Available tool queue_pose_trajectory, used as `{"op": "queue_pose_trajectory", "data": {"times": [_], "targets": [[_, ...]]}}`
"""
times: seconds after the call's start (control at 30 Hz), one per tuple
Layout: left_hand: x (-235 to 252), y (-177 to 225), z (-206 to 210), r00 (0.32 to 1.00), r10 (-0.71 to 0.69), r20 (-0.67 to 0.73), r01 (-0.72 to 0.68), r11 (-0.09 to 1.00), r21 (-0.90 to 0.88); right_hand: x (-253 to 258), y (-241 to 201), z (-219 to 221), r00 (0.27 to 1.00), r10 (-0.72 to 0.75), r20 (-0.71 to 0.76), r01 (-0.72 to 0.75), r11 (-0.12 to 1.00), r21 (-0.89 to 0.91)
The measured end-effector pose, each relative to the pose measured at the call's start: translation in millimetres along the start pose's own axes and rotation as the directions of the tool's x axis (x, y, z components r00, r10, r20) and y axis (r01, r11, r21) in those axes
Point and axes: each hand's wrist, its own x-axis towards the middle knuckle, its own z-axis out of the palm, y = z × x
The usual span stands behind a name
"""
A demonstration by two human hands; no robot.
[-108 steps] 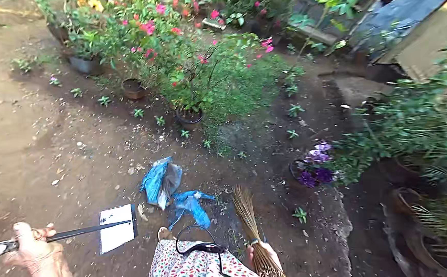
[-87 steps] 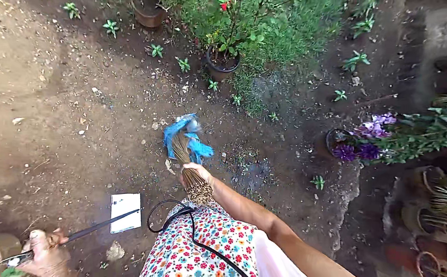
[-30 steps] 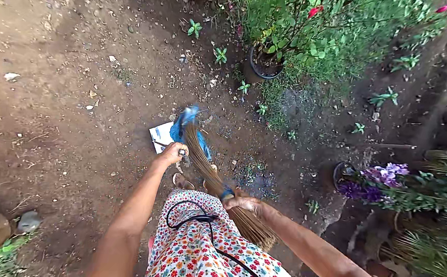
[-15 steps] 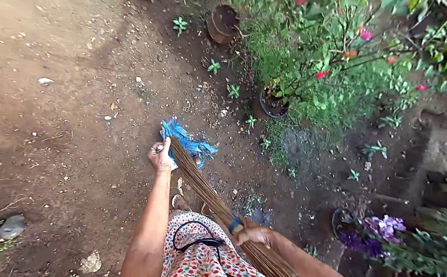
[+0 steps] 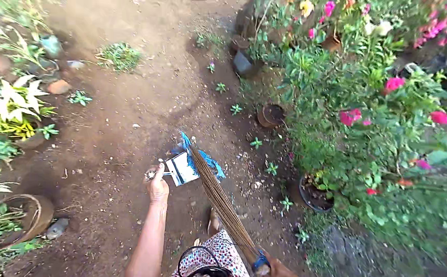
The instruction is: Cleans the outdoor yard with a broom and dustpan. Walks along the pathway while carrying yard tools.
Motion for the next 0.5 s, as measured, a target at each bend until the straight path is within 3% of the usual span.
{"op": "queue_pose_trajectory", "data": {"times": [0.2,0.4,0.5], "targets": [[103,4,67,0.967,0.199,-0.159,-0.202,0.979,-0.002,81,-125,-90,0.984,-0.158,0.083,0.165,0.983,-0.081],[216,29,128,0.883,0.317,-0.346,-0.33,0.944,0.024,154,-315,-173,0.952,-0.15,0.265,0.223,0.937,-0.269],[276,37,151,0.824,0.389,-0.412,-0.407,0.912,0.047,195,-403,-195,0.93,-0.177,0.321,0.283,0.903,-0.323]]}}
